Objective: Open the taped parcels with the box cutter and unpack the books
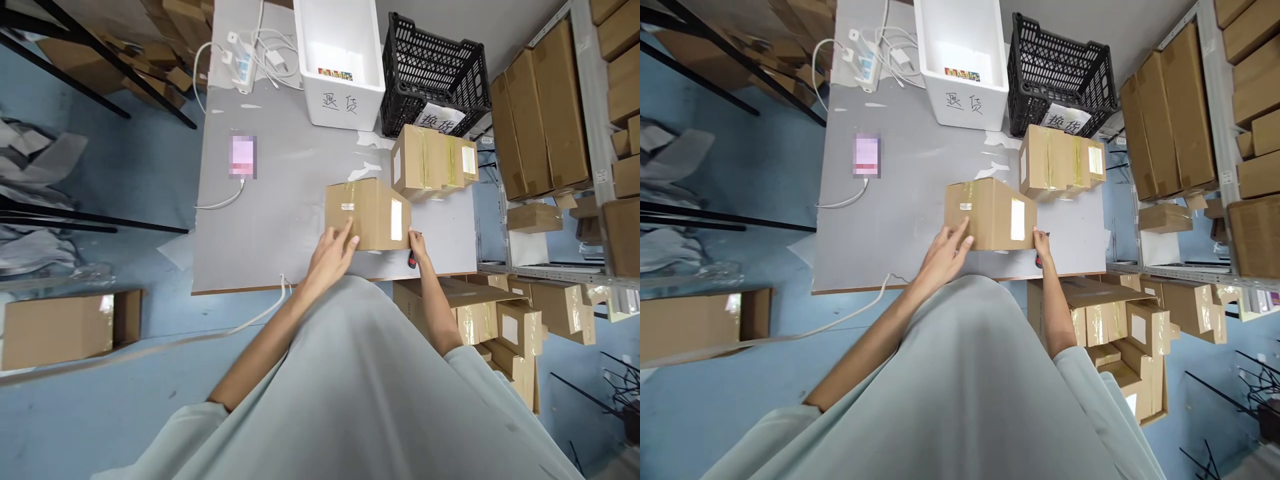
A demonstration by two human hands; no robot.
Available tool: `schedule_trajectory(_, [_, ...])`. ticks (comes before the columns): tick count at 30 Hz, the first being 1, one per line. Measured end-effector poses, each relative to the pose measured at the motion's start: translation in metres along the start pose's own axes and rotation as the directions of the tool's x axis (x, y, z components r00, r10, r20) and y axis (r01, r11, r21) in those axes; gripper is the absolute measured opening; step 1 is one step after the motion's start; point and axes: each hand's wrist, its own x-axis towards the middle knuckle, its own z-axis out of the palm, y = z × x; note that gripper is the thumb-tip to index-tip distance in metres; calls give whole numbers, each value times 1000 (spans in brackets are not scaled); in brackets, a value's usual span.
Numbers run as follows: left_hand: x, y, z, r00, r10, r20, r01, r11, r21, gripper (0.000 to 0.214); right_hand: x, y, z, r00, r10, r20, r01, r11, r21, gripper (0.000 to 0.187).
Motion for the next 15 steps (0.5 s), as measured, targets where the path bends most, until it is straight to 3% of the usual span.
schedule_trajectory(3, [14, -30, -15, 965, -261, -26, 261, 965, -1, 88, -9, -7, 19, 996, 72, 53, -77, 994, 80, 77])
schedule_trajectory(5, [26, -52, -21, 928, -371, -46, 366, 926, -91, 88, -18, -16, 41, 989, 64, 133, -83, 986, 143, 79])
schedule_trajectory(7, [40, -72, -22, 898, -431, -89, 404, 887, -224, 82, -27, -28, 64, 984, 33, 178, -65, 982, 180, 86])
schedule_trajectory(11, [59, -110, -23, 746, -626, -226, 545, 769, -334, 71, -52, -56, 93, 975, -65, 212, 34, 989, 145, 105])
schedule_trajectory(12, [62, -120, -26, 726, -640, -252, 551, 760, -345, 68, -61, -66, 95, 969, -101, 227, 79, 991, 104, 107])
schedule_trajectory(15, [64, -152, -42, 732, -617, -290, 502, 776, -382, 58, -99, -99, 102, 933, -204, 295, 233, 971, -63, 113])
